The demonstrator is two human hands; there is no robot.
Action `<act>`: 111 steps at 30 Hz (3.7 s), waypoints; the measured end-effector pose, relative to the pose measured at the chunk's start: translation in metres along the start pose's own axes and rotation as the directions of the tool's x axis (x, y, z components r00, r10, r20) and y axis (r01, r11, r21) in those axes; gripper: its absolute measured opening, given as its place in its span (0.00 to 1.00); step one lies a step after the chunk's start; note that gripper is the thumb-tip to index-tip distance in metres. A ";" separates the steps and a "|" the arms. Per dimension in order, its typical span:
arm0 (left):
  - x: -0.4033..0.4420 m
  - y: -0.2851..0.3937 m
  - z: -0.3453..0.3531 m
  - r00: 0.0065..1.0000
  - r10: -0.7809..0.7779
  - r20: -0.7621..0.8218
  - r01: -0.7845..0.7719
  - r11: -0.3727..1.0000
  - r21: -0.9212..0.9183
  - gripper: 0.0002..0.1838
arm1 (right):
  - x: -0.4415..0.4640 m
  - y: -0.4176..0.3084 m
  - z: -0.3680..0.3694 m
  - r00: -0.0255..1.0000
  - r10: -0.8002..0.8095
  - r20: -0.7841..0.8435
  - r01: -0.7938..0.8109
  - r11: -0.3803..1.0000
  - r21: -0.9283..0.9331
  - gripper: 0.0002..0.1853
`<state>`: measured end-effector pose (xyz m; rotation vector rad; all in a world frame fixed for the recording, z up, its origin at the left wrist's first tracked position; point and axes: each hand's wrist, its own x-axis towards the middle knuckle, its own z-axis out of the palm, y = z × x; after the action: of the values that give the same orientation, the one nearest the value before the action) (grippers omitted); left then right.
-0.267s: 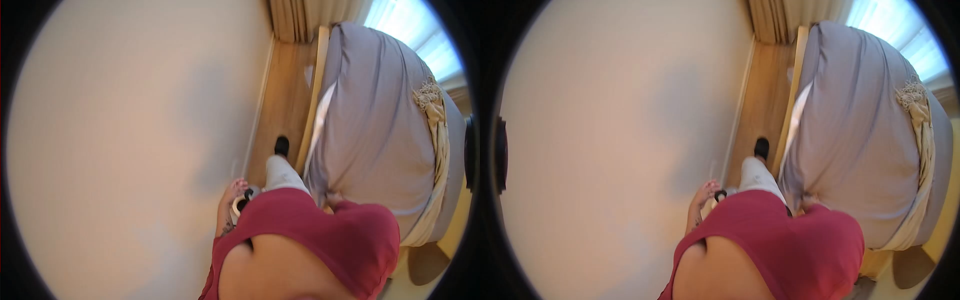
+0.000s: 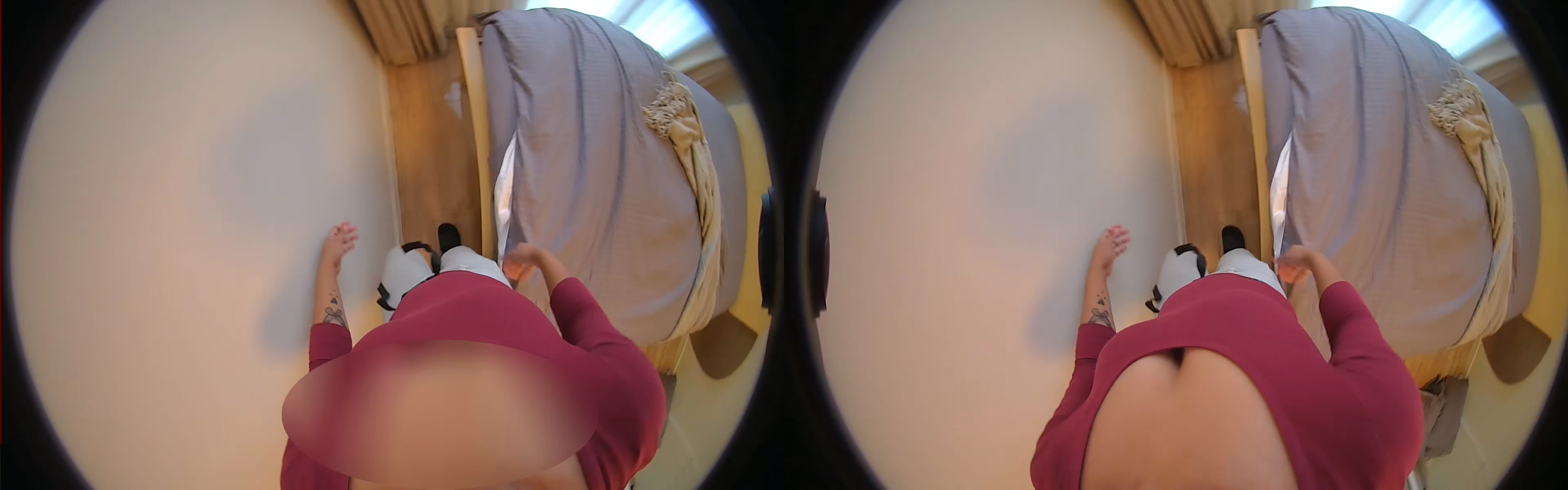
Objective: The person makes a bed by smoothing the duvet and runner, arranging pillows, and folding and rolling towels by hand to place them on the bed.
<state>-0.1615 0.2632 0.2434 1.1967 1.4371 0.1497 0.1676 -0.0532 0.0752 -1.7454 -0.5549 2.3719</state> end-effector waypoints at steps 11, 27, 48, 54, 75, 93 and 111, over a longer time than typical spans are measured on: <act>0.274 0.159 0.321 0.831 -0.080 0.550 0.130 0.990 -0.052 0.20 | 0.047 0.135 -0.059 0.901 0.197 -0.387 0.153 0.691 0.707 0.23; 0.460 0.391 0.740 0.661 -0.461 0.592 0.255 0.880 0.400 0.54 | -0.014 -0.015 -0.349 0.594 0.801 -0.074 0.654 -0.534 -0.536 0.40; 0.652 0.486 0.603 0.558 -0.750 0.355 -0.022 0.415 0.910 0.24 | 0.077 -0.252 -0.318 0.517 0.796 0.313 0.855 -0.499 -0.143 0.34; 0.723 0.570 0.705 0.375 -0.796 0.476 -0.531 0.236 0.814 0.21 | 0.027 -0.282 -0.482 -0.326 0.915 0.238 0.662 0.041 0.748 0.48; 0.312 0.625 1.246 -0.060 -0.595 0.801 -0.817 0.491 0.303 0.26 | 0.057 -0.199 -0.563 0.342 0.922 -0.182 0.563 -0.047 0.825 0.23; 0.190 0.485 1.434 -0.006 -0.817 0.576 -0.770 0.372 0.519 0.23 | -0.458 0.246 -0.927 -0.272 0.758 -0.593 0.161 0.644 0.748 0.33; 0.191 0.855 1.940 -0.395 -0.202 0.896 -0.609 0.788 -0.091 0.14 | -0.665 0.452 -1.302 -0.505 0.620 -0.601 0.315 0.781 0.540 0.12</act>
<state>1.9062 -0.2313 0.1381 1.3201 -0.6069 -0.9470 1.6508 -0.4180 0.1638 -2.5805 0.8634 -0.2824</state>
